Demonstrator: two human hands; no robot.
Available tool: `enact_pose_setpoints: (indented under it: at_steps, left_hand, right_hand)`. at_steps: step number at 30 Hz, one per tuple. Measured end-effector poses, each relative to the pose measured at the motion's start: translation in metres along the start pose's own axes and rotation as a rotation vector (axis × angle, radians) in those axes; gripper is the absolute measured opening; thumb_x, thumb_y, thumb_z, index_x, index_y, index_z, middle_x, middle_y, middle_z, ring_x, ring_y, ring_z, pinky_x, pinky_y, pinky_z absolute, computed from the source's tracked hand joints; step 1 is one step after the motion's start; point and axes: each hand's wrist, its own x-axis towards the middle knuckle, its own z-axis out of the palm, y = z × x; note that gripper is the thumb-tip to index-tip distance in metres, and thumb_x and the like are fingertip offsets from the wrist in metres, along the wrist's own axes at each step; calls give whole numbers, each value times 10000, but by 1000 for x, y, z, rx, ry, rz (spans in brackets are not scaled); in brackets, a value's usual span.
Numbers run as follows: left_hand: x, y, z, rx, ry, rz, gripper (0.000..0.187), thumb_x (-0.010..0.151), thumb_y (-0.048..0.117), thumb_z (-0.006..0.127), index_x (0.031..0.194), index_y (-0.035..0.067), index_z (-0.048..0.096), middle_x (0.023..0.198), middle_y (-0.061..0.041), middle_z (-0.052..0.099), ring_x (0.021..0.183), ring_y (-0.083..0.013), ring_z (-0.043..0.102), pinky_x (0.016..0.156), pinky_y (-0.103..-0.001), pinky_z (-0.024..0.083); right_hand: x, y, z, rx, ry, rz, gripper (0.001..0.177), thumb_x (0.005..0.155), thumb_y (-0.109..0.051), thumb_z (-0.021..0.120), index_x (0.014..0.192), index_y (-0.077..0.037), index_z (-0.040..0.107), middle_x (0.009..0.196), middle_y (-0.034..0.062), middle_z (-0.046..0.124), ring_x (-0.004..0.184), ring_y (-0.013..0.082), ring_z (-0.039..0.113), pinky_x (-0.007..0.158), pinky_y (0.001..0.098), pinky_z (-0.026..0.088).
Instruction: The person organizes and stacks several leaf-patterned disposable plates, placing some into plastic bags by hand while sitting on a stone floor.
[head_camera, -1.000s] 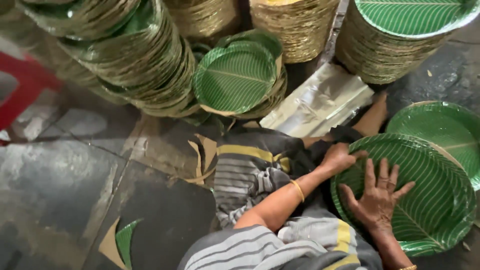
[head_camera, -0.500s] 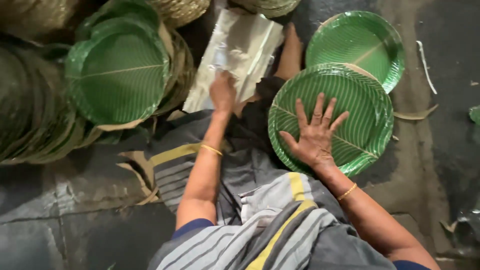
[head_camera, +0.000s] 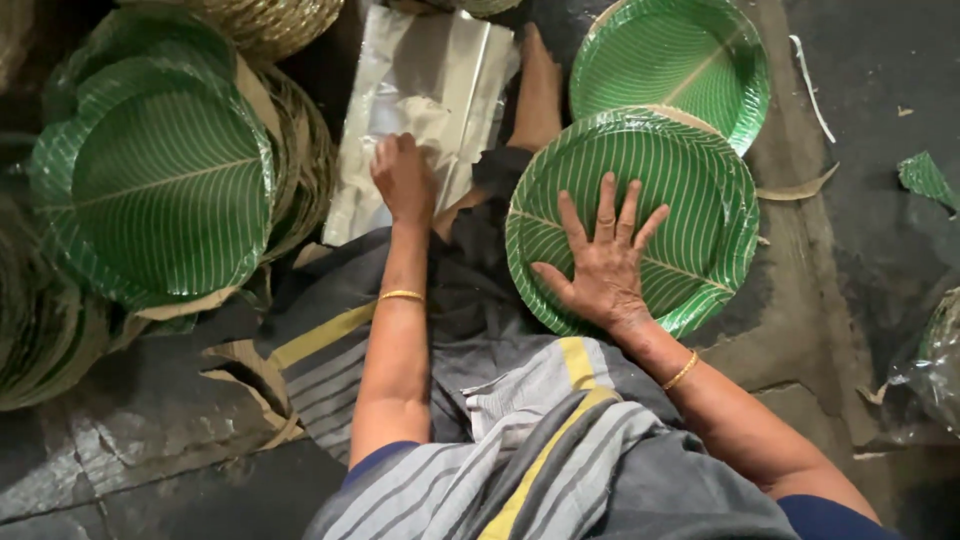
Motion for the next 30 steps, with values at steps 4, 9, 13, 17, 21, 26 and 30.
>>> enact_pose_setpoints:
  at_steps: [4,9,13,17,21,26,30]
  left_hand:
    - [-4,17,-15,-132,4,177,243,744,150,649,968,55,638,948,-155,633,930,-390,606,744,-525,471]
    - [-3,-43,71,-143,-11,36,210,839,41,587,1033,61,665,943,-168,650,898,-393,642,755,-522,501]
    - [15,-70,81,82,-127,-264,74,997,106,585,989,60,642,1046,-191,694,968,-371,693,846,-486,551]
    - [12,-46,68,-35,103,-26,251,909,131,652,1133,16,635,1211,-207,678,1152,-397,635,958,-506,516]
    - [19,23,-15,-155,-49,143,407,771,180,764,1116,17,624,1212,-183,638,1193,-404,562,957,-549,448]
    - [18,11,12,-38,-109,-39,454,660,141,827,1041,35,604,1066,-179,628,1057,-422,572,836,-606,427]
    - [18,26,5,-104,-12,133,371,761,135,813,1054,36,608,1043,-182,633,1010,-413,598,820,-563,473]
  right_hand:
    - [0,-1,-2,-12,4,-9,970,885,-695,654,1648,-167,371,1693,310,52,1535,584,-12,1123,826,-59]
    - [1,0,-1,11,18,-6,972,870,-694,659,1638,-167,382,1694,309,60,1538,580,-11,1125,829,-51]
    - [-2,0,2,10,39,-14,970,874,-686,679,1639,-168,385,1692,305,61,1537,573,-12,1121,830,-45]
    - [-1,-1,-4,39,32,-5,981,830,-661,705,1617,-169,387,1685,302,59,1531,573,-15,1111,836,-45]
    - [-2,0,-4,62,44,-7,975,845,-649,709,1631,-172,383,1690,304,57,1535,574,-17,1116,835,-44]
    - [-2,1,-2,68,46,-7,969,852,-654,705,1633,-179,385,1694,297,54,1540,565,-16,1129,831,-33]
    - [-1,-1,-5,52,51,-10,979,832,-670,697,1622,-183,383,1678,302,54,1522,572,-18,1110,833,-36]
